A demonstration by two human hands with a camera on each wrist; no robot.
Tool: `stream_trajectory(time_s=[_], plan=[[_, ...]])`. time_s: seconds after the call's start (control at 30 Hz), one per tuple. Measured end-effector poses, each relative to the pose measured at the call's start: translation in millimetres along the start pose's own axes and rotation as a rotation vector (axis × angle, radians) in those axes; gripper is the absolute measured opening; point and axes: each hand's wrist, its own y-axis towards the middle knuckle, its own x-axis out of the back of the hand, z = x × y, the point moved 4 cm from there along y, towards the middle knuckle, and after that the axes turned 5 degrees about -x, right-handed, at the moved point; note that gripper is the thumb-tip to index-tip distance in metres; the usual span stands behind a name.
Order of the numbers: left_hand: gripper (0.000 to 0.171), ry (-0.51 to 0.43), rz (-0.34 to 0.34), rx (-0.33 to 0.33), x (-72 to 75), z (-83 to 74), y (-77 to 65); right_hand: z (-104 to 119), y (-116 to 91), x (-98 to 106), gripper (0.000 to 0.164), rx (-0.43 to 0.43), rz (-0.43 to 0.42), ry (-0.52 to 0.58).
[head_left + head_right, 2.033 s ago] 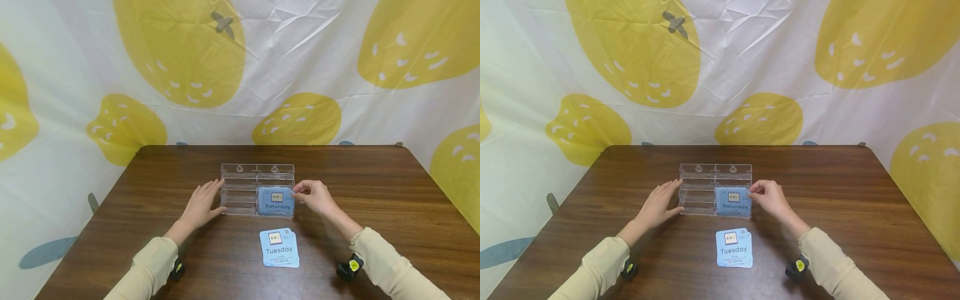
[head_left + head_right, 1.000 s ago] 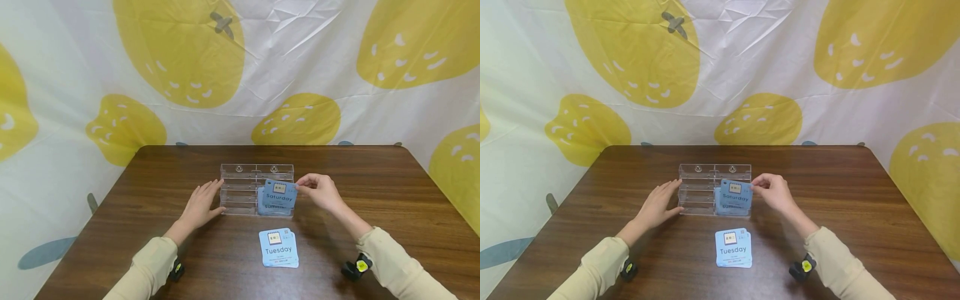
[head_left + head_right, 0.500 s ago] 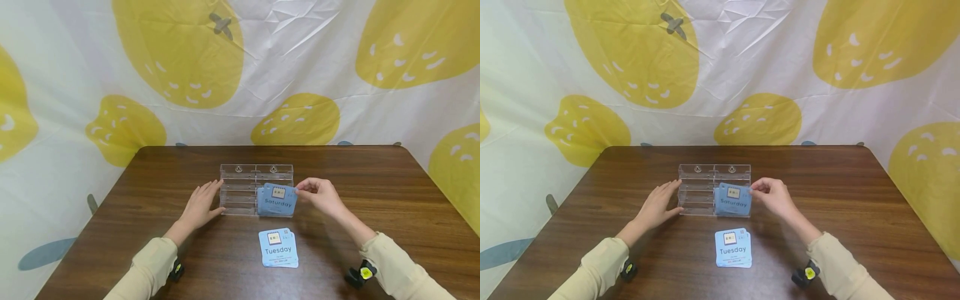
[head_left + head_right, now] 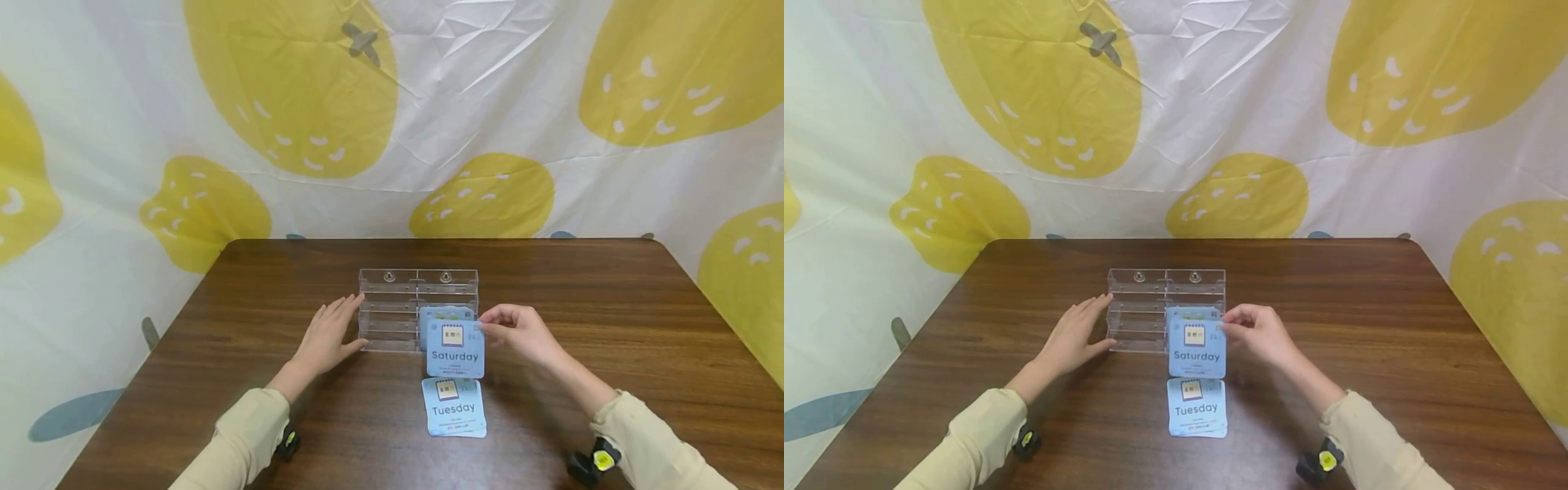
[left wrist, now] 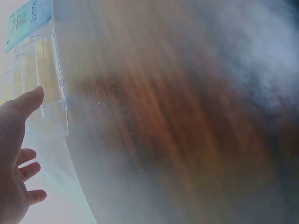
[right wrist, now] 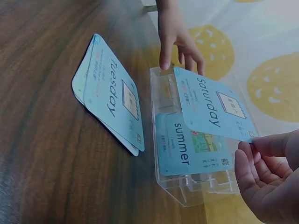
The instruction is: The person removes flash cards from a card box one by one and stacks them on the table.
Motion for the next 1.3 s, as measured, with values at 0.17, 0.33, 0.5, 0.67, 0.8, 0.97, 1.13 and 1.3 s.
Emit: stream_trajectory(time_s=[0.17, 0.33, 0.5, 0.67, 0.8, 0.97, 1.13, 1.3], plan=[[0.079, -0.005, 0.007, 0.01, -0.1, -0.1, -0.3, -6.7, -3.1, -3.0, 0.022, -0.037, 0.036, 0.056], [0.079, 0.001, 0.005, 0.008, -0.3, 0.0, -0.4, -15.7, -4.7, -7.2, 0.023, -0.081, 0.076, 0.123], [0.079, 0.006, 0.0, -0.002, -0.1, -0.5, 0.1, -21.2, -6.4, -10.6, 0.024, -0.084, 0.119, 0.127], [0.079, 0.01, -0.009, -0.012, 1.1, -1.5, 0.1, -26.1, -8.6, -13.7, 0.023, -0.102, 0.151, 0.081], [0.079, 0.01, -0.012, -0.014, 1.5, -1.6, -0.2, -30.1, -9.4, -15.0, 0.022, -0.13, 0.166, 0.067], [0.079, 0.018, -0.005, -0.005, 1.1, -0.9, -0.3, -35.4, -10.4, -15.5, 0.022, -0.15, 0.181, 0.076], [0.079, 0.021, -0.002, -0.003, 1.0, -1.0, -0.4, -41.1, -13.2, -17.2, 0.022, -0.177, 0.176, 0.085], [0.079, 0.018, -0.006, -0.004, 0.3, -1.1, -0.5, -45.9, -14.9, -19.8, 0.023, -0.181, 0.176, 0.106]])
